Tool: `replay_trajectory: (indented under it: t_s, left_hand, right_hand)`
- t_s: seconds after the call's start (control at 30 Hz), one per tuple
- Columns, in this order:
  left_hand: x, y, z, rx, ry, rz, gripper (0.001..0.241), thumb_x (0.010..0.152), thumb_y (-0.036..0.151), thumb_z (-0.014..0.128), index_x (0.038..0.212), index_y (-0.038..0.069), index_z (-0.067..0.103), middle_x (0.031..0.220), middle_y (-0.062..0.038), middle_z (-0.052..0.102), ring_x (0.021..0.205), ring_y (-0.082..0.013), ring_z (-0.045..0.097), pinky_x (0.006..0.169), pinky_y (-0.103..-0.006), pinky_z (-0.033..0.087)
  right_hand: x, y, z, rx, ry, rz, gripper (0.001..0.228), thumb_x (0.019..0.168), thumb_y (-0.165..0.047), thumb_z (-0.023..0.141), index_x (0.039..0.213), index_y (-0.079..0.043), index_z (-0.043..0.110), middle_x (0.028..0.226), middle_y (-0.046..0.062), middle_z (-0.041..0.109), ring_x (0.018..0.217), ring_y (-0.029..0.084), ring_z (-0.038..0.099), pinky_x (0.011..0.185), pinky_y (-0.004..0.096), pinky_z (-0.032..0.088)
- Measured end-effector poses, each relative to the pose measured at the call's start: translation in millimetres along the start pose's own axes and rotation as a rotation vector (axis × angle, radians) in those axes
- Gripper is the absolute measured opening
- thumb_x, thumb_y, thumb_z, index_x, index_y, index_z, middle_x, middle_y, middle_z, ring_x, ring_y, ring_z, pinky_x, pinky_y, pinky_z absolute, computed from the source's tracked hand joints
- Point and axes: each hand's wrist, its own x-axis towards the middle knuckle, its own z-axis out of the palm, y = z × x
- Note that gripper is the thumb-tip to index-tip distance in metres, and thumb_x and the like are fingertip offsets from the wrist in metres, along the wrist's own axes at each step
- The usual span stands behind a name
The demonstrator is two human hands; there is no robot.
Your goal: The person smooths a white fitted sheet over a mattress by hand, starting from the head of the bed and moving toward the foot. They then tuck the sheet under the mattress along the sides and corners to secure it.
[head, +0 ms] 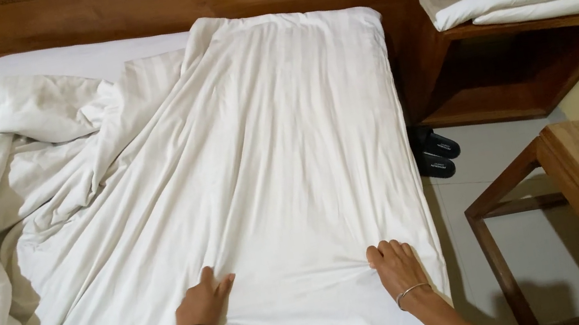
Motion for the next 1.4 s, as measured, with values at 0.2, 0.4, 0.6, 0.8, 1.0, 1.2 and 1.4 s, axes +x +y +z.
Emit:
replay_trajectory:
  t_s: [0.2, 0.4, 0.6, 0.8, 1.0, 1.2, 1.4]
  left_hand:
    - [2.3, -8.6, 10.1, -0.074, 0.056, -0.064, 0.073, 0.087, 0.077, 0.044, 0.138, 0.025, 0.05, 0.098, -0.004, 0.078, 0.095, -0.0244, 0.075, 0.078, -0.0386, 0.057]
    - [11.8, -11.0, 32.4, 0.012, 0.068, -0.05, 0.043, 0.101, 0.057, 0.041, 0.134, 0.031, 0.047, 0.104, 0.005, 0.076, 0.096, -0.0175, 0.073, 0.082, -0.0367, 0.058]
    - [13.9, -9.1, 50.2, -0.031, 0.19, -0.026, 0.033, 0.1, 0.044, 0.049, 0.124, 0.022, 0.056, 0.115, 0.006, 0.064, 0.107, -0.0157, 0.061, 0.09, -0.0348, 0.057]
    - [18.1, -21.9, 64.1, 0.054, 0.291, 0.032, 0.037, 0.102, 0.056, 0.039, 0.11, 0.02, 0.045, 0.097, 0.001, 0.074, 0.079, -0.0225, 0.075, 0.068, -0.041, 0.06]
    - [-0.5, -20.4, 40.2, 0.051, 0.255, 0.024, 0.048, 0.098, 0.067, 0.034, 0.11, 0.022, 0.043, 0.086, 0.003, 0.076, 0.078, -0.0214, 0.074, 0.067, -0.0398, 0.056]
    - [29.7, -10.1, 36.8, 0.035, -0.027, -0.128, 0.036, 0.099, 0.054, 0.042, 0.13, 0.036, 0.047, 0.108, 0.006, 0.079, 0.101, -0.0196, 0.075, 0.085, -0.0402, 0.056]
    - [74.3, 65.5, 64.3, -0.358, 0.532, -0.025, 0.046, 0.101, 0.045, 0.046, 0.106, 0.004, 0.067, 0.103, -0.022, 0.069, 0.088, -0.0443, 0.068, 0.083, -0.0526, 0.054]
  right_hand:
    - [-2.4, -5.6, 1.7, 0.046, -0.087, 0.093, 0.015, 0.087, -0.012, 0.066, 0.089, -0.023, 0.056, 0.077, -0.004, 0.05, 0.08, 0.013, 0.05, 0.086, 0.031, 0.043]
    - [-13.4, -24.6, -34.0, 0.353, -0.199, 0.226, 0.026, 0.093, -0.012, 0.06, 0.117, -0.021, 0.064, 0.109, -0.008, 0.061, 0.106, 0.01, 0.058, 0.099, 0.029, 0.05]
    - [-47.7, 3.9, 15.6, 0.491, -0.154, 0.131, 0.05, 0.088, -0.041, 0.069, 0.133, -0.022, 0.06, 0.135, -0.009, 0.054, 0.134, 0.013, 0.042, 0.115, 0.032, 0.036]
    - [-33.2, -12.8, 1.0, 0.27, -0.137, 0.092, 0.008, 0.089, -0.03, 0.066, 0.085, -0.024, 0.062, 0.096, -0.011, 0.062, 0.111, 0.012, 0.051, 0.102, 0.034, 0.035]
    - [-44.7, 7.9, -8.0, 0.274, -0.144, 0.091, 0.012, 0.088, -0.033, 0.067, 0.081, -0.026, 0.062, 0.076, -0.01, 0.053, 0.085, 0.009, 0.053, 0.095, 0.028, 0.039]
    - [-25.6, -6.4, -37.7, 0.166, -0.472, 0.14, 0.008, 0.093, -0.031, 0.063, 0.086, -0.028, 0.059, 0.085, -0.009, 0.055, 0.093, 0.01, 0.05, 0.096, 0.026, 0.036]
    - [45.2, -8.9, -74.3, 0.095, -0.616, 0.136, 0.02, 0.095, -0.005, 0.051, 0.104, -0.015, 0.066, 0.097, 0.005, 0.068, 0.084, 0.022, 0.065, 0.085, 0.038, 0.055]
